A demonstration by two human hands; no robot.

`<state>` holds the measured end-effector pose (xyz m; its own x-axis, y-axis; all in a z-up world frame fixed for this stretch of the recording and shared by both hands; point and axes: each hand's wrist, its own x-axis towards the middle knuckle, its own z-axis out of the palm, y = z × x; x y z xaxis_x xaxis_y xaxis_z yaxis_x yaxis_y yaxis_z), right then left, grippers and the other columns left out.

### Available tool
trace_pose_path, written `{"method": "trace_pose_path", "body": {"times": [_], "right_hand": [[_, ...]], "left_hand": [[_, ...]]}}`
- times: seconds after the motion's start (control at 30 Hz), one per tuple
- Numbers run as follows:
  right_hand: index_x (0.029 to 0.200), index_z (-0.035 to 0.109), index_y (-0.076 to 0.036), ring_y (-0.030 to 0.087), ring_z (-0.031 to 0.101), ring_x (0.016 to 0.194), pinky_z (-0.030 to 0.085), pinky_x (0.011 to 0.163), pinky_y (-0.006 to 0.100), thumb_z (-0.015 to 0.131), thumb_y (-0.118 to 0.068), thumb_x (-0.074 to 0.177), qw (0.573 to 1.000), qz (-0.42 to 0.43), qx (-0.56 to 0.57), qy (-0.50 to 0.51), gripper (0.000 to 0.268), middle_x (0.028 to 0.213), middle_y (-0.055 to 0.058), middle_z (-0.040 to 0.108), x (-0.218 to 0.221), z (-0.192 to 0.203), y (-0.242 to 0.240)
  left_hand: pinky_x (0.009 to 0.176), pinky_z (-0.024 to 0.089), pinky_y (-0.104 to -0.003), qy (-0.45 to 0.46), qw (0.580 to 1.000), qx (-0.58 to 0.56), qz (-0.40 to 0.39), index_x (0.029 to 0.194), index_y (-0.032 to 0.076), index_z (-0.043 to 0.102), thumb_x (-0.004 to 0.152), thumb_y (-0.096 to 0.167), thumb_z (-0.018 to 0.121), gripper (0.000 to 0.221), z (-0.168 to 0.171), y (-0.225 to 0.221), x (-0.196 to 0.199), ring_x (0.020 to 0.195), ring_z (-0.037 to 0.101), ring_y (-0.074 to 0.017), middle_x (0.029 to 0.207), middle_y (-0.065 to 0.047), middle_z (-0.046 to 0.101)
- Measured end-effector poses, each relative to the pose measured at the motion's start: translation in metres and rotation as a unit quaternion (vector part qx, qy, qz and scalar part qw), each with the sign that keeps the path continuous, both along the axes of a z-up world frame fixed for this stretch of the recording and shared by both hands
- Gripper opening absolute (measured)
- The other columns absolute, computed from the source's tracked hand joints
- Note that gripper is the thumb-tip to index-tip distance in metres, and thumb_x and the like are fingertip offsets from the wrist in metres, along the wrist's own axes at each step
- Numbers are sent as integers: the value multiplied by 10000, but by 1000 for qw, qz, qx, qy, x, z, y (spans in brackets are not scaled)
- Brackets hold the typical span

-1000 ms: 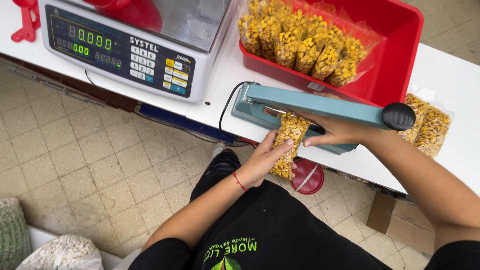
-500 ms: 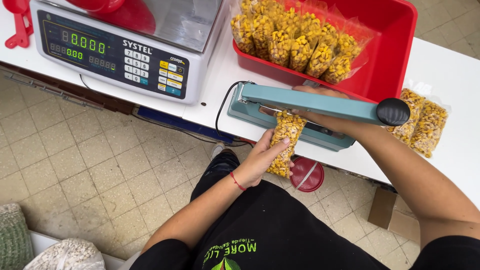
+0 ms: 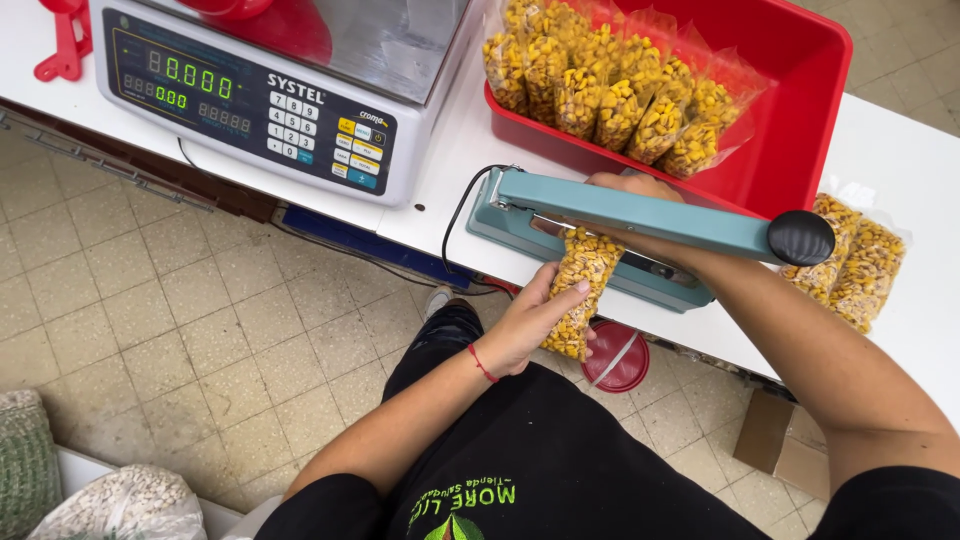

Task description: The person repeatedly picks up small transparent bags filled with yellow corn kernels from a red tray, places them into a handheld impulse sealer, and seals the open ends. The sealed packages are then placed on the white countertop next to the sealer.

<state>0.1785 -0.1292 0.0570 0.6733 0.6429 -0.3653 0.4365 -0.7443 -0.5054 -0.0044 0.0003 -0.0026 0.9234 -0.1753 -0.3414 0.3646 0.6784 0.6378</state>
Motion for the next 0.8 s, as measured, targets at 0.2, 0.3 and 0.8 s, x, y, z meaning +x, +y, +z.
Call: {"method": "trace_pose_path", "body": {"times": [0.2,0.3,0.8], "right_hand": [[1215,669,-88,463,725,934,527,842,554,707,-409,861,992,-20,108,62,480,956,256,739,-3,9,-23],[1149,713,-151,293,733,902,546,841,417,751,-444,860,987,-46,131,82,413,915,110,757,-3,7,-52],[971,741,-30,238,648,1072,506,964,424,799,-168,877,919,-83,346,168,177,1173,163,729,11,-33,-78]], "left_hand": [[601,673,-428,3,1000,1,-3,1427,-34,406,1006,257,676,579,2,1,0,754,757,-302,962,-206,635],[602,674,-434,0,1000,7,-9,1428,-35,404,1008,267,669,581,5,3,2,756,757,-308,967,-215,639],[593,671,-432,3,1000,-8,1,1407,-29,437,997,272,686,567,1,-1,0,765,760,-321,985,-211,645]]}}
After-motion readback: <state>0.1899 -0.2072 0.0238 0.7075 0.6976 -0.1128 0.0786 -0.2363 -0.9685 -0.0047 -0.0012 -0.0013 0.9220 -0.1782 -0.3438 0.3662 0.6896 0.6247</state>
